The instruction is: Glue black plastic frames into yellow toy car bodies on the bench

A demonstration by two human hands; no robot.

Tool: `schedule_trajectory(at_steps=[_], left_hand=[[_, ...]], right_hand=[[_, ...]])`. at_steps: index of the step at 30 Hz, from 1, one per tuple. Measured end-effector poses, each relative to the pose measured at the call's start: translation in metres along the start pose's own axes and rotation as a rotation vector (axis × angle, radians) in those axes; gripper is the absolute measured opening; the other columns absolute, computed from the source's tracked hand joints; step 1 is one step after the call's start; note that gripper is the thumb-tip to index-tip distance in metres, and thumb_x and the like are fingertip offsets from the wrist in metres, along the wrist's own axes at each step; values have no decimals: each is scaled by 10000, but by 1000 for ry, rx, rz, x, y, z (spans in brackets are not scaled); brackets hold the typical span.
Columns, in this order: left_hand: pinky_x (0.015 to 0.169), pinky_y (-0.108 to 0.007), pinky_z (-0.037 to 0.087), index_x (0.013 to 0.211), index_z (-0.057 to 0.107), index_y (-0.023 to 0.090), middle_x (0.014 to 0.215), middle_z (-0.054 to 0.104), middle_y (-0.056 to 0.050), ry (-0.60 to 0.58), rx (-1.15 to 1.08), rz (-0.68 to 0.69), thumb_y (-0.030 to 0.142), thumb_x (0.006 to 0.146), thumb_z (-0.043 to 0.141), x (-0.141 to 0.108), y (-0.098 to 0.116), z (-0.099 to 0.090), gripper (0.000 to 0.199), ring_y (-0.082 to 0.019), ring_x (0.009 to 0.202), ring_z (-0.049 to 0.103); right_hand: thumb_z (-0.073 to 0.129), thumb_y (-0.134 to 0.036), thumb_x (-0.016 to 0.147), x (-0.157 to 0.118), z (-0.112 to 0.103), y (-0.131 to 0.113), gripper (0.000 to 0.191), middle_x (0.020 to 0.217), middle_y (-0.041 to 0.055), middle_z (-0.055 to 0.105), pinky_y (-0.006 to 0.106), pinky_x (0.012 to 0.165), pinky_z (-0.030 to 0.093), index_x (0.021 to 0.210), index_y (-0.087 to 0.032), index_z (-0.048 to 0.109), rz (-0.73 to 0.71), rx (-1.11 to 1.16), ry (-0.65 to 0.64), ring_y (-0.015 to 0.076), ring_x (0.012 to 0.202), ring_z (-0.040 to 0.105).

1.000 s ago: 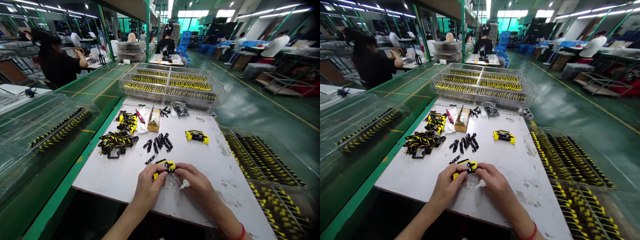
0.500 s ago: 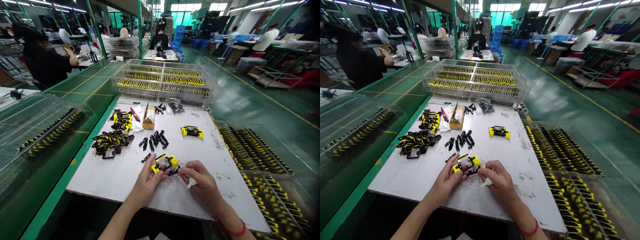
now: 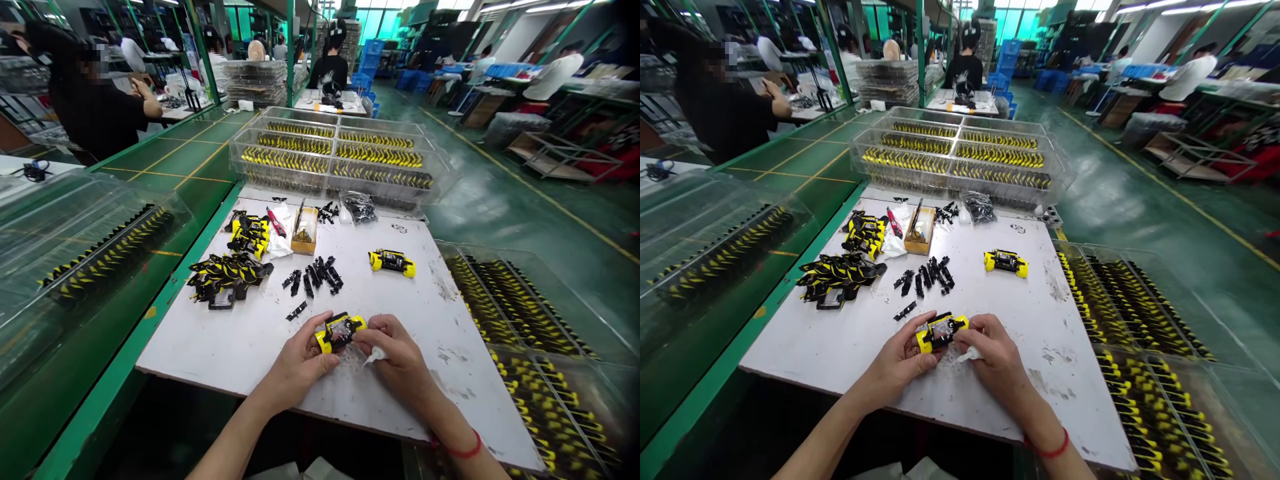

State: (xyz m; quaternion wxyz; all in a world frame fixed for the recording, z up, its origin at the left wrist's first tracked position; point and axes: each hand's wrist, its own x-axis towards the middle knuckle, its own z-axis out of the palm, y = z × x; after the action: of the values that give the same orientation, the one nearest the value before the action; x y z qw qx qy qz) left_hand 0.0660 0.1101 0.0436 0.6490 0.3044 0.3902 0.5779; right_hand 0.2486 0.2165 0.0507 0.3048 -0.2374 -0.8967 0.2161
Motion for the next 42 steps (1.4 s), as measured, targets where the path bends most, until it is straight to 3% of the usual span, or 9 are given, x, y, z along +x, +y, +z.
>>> schedule_trajectory(at_steps=[4,7,16,20,25,37,42], left_hand=[[957,-364,443,1382,405,235,1245,607,-113,16,25,-10,205,785,707,0,-3,-1,670,-244,1094,600],[955,-392,450,1386,408,241,1231,614,-113,35,50,-17,201,777,706,1,-4,-2,679,-260,1083,608],[990,-443,441,1387,416,248,1191,637,-96,100,100,-35,222,808,670,2,-2,1,633,-271,1080,609],[1006,-454,446,1413,368,184,1214,611,-125,71,-2,-95,277,845,642,2,5,0,638,-267,1081,615],[1024,-463,448,1395,399,155,1271,570,-148,84,-96,-191,303,870,618,5,13,0,588,-255,1042,645],[1062,-457,410,1350,456,137,1280,573,-177,110,-194,-280,236,857,643,8,21,1,536,-233,989,674],[1029,-423,449,1336,475,163,1238,599,-153,104,-206,-300,254,858,641,8,22,0,515,-217,956,686]], right_hand=[[387,78,646,-2,-1,3,402,855,34,492,269,687,482,831,-207,602,-24,-55,-37,156,808,525],[386,84,630,-1,-2,3,440,881,42,519,272,699,486,871,-208,611,-64,-107,-54,163,831,533],[376,63,656,6,-7,-3,414,877,49,574,284,699,498,876,-213,591,-93,-191,-134,178,823,563],[414,53,660,7,-10,-2,374,933,54,572,290,731,495,870,-217,563,-23,-150,-230,190,887,573],[499,-6,759,16,-19,-4,263,917,32,567,266,707,490,903,-218,554,21,-91,-337,162,827,586],[550,-13,744,20,-21,-6,249,875,18,561,239,666,474,892,-214,554,-53,-165,-357,153,783,584],[577,-61,753,24,-20,-6,197,849,17,562,238,632,463,877,-212,554,-67,-212,-364,159,765,585]])
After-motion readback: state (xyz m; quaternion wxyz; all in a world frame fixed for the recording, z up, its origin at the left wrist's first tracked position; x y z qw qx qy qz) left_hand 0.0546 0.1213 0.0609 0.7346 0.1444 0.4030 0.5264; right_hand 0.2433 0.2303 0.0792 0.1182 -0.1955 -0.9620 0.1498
